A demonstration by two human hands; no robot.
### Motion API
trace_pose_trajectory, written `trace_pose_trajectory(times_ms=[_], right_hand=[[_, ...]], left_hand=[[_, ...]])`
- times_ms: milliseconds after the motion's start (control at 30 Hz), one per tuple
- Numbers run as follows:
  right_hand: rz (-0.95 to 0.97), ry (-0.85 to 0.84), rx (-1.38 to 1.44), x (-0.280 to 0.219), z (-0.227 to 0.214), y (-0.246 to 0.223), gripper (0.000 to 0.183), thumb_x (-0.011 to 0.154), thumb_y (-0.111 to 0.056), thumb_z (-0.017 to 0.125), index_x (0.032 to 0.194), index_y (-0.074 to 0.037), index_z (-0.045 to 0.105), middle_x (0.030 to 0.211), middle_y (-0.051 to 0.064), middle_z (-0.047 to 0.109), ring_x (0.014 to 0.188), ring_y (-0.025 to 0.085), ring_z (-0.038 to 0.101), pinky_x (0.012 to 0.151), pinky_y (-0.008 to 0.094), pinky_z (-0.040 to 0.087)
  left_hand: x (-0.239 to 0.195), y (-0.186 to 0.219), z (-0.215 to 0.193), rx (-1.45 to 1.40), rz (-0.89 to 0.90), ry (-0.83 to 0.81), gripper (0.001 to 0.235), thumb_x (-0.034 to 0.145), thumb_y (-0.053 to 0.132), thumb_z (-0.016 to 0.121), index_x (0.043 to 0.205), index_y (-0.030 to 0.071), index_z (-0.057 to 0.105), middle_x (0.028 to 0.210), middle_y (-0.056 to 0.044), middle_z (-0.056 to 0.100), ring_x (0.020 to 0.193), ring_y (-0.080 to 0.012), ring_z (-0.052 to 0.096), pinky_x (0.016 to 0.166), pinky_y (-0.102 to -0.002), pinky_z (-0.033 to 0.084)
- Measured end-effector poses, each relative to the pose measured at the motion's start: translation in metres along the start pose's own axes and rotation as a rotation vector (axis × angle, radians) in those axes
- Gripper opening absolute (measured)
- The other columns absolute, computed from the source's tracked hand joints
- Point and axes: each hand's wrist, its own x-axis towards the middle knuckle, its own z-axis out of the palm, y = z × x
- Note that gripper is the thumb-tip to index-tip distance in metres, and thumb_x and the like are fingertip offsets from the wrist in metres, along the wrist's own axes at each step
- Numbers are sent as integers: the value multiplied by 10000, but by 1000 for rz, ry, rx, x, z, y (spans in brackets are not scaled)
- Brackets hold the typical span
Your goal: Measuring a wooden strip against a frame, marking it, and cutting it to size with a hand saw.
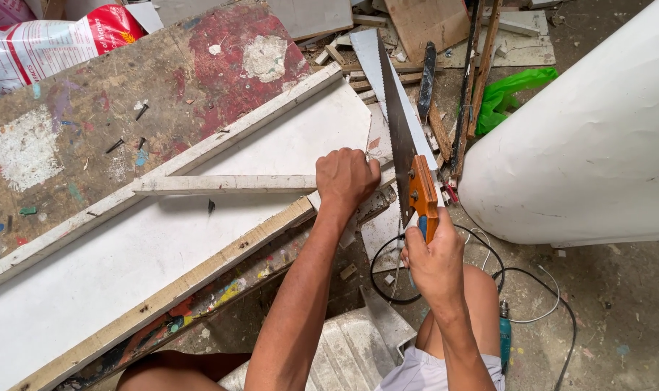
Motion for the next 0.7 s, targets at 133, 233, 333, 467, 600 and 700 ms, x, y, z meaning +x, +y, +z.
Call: trace_pose_trajectory(times_ms=[133,233,333,467,600,700], right_hand=[[24,1,9,-5,-1,12,97,871,44,486,942,33,553,468,116,509,358,183,519,362,336,474],[36,-7,22,-8,-1,14,106,890,46,475,956,24,554,484,98,522,371,174,524,372,327,482],[59,2,27,-14,-3,11,128,876,35,474,977,39,552,478,96,494,357,176,506,375,329,485],[70,3,38,-18,-5,17,141,878,44,473,987,45,562,481,95,497,361,176,515,375,333,498],[72,20,75,-18,-2,24,138,867,44,473,976,57,557,476,105,463,356,183,496,374,351,489],[372,-11,-162,-31,-9,-15,67,907,-101,488,863,-61,519,522,65,541,467,200,566,507,359,491]], left_hand=[[-4,6,-13,-6,-23,33,425,782,321,469,780,50,796,606,-136,679,622,-301,718,599,-413,526],[-3,1,-1,9,-26,55,414,787,315,473,779,56,797,610,-134,684,626,-298,720,605,-406,520],[-1,-4,14,24,-20,102,409,780,337,480,745,68,786,582,-120,670,596,-290,707,578,-407,508],[1,-7,23,44,-1,140,398,781,330,477,720,74,776,574,-110,665,585,-277,701,566,-399,507],[-3,-3,12,83,18,159,376,794,301,470,724,87,771,554,-88,643,552,-217,665,569,-349,503],[10,-12,39,98,23,249,401,953,342,435,566,238,405,512,101,289,448,-56,271,394,-263,241]])
